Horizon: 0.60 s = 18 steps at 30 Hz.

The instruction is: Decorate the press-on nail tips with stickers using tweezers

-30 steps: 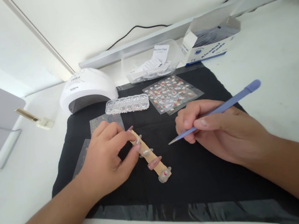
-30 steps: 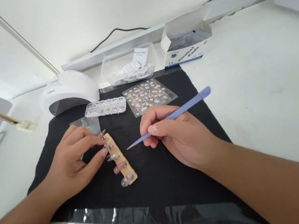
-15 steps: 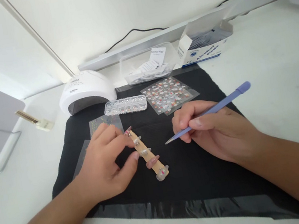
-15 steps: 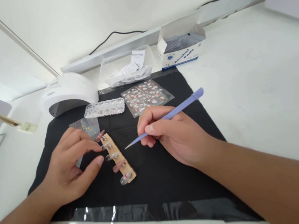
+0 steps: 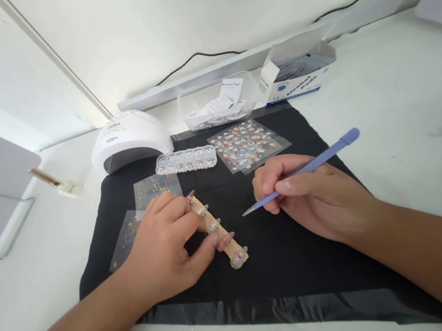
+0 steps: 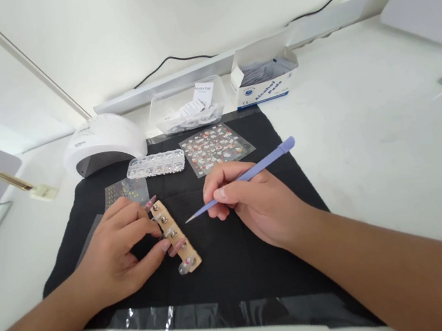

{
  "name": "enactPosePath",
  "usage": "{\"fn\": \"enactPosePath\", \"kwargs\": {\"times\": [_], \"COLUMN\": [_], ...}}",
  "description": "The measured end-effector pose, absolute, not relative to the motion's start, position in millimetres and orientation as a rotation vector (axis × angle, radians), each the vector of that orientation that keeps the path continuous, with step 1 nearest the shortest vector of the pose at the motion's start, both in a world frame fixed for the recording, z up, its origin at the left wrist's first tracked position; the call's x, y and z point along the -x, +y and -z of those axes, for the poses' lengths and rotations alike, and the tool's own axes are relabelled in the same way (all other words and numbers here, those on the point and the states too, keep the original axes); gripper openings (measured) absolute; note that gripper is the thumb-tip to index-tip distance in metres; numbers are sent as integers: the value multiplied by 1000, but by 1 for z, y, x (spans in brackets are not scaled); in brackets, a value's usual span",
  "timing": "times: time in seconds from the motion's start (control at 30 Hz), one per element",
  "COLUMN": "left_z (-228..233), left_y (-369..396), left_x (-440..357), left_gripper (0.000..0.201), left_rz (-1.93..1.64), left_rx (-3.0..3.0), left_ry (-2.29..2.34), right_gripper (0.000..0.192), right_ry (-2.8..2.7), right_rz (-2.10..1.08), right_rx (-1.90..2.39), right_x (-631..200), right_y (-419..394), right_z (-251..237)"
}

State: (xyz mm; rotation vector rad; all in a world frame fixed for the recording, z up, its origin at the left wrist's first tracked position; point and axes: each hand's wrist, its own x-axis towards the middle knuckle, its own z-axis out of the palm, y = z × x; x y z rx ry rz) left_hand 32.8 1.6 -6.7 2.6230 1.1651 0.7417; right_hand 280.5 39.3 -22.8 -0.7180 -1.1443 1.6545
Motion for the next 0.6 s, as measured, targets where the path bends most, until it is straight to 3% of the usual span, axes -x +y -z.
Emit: {"fn": "enactPosePath", "kwargs": {"times": [0.13,0.37,0.6], "left_z": [-1,-8,6], "left_y": [7,43,59], "left_x": [-21,39,52], "left_gripper": [8,15,75], "left_rz": [-869,-778,-464], "left_rx": [-2630,-2304,-2210], "left_ry": [1160,1923,1791], "right_gripper": [7,10,17], "right_ry": [-1155,-1211,-1251], "right_rz": [-1639,-1610,-1597], "right_rx": [719,708,707], "right_x": [-284,-292,-294], "right_y": [41,44,45], "right_z": [24,27,28]}}
